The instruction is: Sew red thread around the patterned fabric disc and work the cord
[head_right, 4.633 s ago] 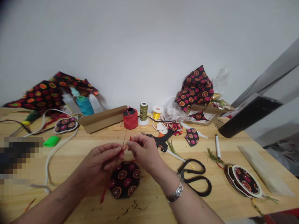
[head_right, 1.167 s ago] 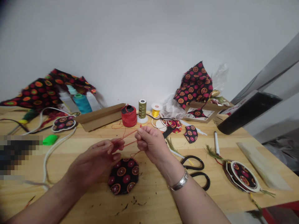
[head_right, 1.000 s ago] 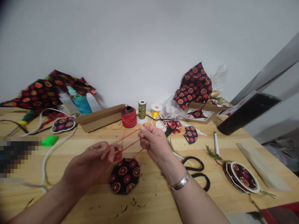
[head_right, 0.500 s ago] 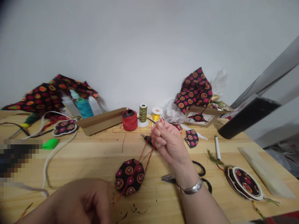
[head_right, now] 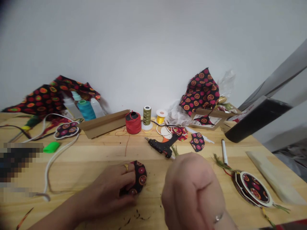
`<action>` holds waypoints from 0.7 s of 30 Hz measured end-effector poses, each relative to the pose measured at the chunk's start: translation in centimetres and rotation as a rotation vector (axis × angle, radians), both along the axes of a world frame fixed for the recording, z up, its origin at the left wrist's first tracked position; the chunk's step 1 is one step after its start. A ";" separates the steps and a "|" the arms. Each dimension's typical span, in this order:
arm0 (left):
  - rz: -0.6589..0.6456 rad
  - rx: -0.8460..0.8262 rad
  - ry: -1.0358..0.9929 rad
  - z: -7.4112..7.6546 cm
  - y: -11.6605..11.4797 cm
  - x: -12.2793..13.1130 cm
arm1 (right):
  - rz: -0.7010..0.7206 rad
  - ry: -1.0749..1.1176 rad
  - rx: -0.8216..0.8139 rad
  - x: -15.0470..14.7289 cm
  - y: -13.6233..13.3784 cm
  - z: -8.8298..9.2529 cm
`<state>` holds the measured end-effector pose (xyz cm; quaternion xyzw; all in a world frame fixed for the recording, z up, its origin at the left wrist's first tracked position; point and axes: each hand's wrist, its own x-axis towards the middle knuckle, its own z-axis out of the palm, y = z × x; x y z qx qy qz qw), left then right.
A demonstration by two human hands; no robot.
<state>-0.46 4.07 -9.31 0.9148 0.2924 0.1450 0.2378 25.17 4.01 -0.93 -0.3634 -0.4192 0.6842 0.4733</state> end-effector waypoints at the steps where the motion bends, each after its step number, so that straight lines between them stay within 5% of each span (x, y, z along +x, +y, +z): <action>1: 0.025 0.038 0.012 -0.3 0.2 -0.1 | 0.012 0.005 0.014 -0.6 -0.4 -0.4; 5: 0.182 0.116 -0.061 -1.1 1.1 -0.1 | 0.208 0.064 0.072 -4.2 -1.9 -2.6; 8: 0.345 0.054 -0.376 -0.6 1.2 0.0 | 0.366 0.123 0.076 -6.7 -1.3 -3.4; 12: 0.546 -0.356 -0.769 0.5 0.7 0.1 | 0.208 0.000 0.046 -8.6 0.7 -4.0; 17: 0.507 -0.952 -1.005 0.2 0.5 0.3 | 0.058 -0.244 0.122 -9.6 1.6 -5.6; 21: 0.479 -1.062 -1.051 -0.2 0.7 0.4 | -0.006 -0.410 0.212 -9.9 1.5 -6.5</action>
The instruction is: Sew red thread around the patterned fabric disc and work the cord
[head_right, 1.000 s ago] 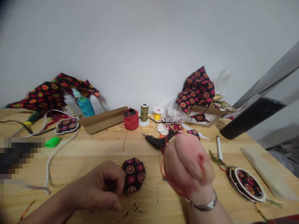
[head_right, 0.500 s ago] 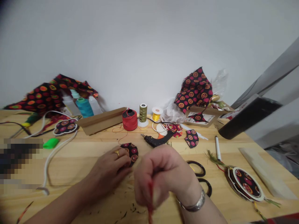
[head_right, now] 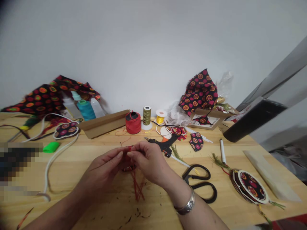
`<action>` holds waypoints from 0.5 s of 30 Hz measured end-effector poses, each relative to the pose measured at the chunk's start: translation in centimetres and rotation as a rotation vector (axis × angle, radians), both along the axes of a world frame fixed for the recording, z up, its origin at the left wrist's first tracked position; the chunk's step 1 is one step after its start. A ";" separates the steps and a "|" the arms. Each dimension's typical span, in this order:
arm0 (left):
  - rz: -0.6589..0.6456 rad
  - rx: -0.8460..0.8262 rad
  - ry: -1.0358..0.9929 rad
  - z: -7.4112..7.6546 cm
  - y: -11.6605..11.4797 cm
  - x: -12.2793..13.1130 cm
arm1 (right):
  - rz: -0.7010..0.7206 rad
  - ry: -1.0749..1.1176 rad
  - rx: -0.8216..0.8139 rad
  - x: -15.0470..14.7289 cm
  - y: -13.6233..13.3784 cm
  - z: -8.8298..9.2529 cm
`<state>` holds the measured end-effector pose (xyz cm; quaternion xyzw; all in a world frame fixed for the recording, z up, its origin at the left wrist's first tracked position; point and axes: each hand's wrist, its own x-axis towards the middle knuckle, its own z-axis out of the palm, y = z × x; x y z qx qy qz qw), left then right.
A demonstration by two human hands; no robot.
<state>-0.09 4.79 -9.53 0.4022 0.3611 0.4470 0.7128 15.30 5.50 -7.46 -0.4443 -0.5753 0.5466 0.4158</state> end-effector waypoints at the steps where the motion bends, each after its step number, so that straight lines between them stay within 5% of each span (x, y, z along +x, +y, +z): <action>1: 0.002 0.003 0.007 0.0 0.0 0.0 | -0.010 -0.018 0.019 -0.1 0.0 -0.1; 15: 0.070 -0.007 0.133 0.7 0.1 -0.2 | -0.108 -0.030 0.040 -0.6 0.4 -0.4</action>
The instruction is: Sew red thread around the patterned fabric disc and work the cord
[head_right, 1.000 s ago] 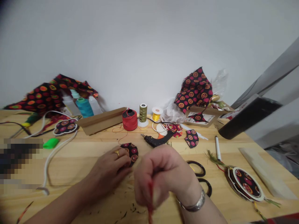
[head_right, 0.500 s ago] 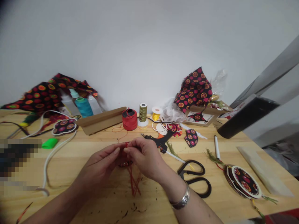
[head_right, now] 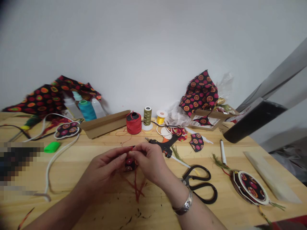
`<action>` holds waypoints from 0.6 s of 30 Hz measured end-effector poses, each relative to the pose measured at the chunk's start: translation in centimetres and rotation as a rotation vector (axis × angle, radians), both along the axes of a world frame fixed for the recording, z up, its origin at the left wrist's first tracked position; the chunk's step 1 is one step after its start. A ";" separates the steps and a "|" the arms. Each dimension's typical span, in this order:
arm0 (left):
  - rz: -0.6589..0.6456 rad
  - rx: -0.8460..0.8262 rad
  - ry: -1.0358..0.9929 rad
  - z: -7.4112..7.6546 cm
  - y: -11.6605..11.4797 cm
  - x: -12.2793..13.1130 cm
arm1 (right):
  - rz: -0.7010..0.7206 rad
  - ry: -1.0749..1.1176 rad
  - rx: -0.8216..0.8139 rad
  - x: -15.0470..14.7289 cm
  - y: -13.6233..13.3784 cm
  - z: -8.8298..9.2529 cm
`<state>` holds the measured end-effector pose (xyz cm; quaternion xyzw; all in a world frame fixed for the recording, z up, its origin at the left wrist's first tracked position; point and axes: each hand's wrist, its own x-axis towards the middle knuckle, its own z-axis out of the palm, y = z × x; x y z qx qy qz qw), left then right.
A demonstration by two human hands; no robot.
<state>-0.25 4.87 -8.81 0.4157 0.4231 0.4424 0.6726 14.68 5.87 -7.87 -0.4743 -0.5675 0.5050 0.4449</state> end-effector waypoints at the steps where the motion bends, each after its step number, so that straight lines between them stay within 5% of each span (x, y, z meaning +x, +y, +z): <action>1: 0.012 -0.004 0.026 0.2 0.0 0.1 | 0.002 -0.002 0.008 0.0 0.0 0.0; 9: 0.044 0.096 0.193 1.1 0.3 -0.1 | -0.050 -0.104 0.134 -0.1 0.1 0.1; 18: 0.002 0.027 0.133 -0.6 0.5 -0.5 | -0.029 -0.085 0.114 -0.2 0.1 0.1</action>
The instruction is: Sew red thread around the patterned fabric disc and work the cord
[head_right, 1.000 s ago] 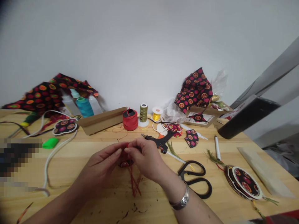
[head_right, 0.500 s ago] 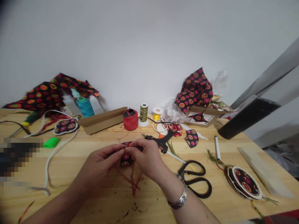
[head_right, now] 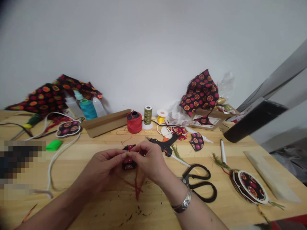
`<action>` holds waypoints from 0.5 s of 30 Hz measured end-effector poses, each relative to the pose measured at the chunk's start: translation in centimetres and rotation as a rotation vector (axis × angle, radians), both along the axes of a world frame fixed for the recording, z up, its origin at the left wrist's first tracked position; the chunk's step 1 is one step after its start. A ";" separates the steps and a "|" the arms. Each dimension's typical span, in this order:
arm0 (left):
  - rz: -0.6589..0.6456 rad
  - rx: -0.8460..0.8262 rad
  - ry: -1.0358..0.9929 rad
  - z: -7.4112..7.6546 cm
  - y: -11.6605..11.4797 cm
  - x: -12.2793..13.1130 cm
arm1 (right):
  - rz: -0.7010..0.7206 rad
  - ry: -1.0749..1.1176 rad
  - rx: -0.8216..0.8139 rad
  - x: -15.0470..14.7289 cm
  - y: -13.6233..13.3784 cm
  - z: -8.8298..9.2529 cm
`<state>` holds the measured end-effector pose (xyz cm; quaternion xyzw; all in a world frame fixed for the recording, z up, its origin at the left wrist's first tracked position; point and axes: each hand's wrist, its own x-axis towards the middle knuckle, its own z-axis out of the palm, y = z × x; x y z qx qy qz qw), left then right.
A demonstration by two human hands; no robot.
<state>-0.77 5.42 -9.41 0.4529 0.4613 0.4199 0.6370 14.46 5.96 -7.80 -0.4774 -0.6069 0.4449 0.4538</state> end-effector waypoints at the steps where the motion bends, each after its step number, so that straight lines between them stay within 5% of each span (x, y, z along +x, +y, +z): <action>1: -0.007 -0.010 -0.014 -0.1 0.1 0.0 | 0.006 0.010 -0.015 0.0 0.0 0.0; 15: -0.063 -0.131 -0.128 0.2 0.2 0.0 | 0.060 0.318 -0.371 0.2 0.3 0.0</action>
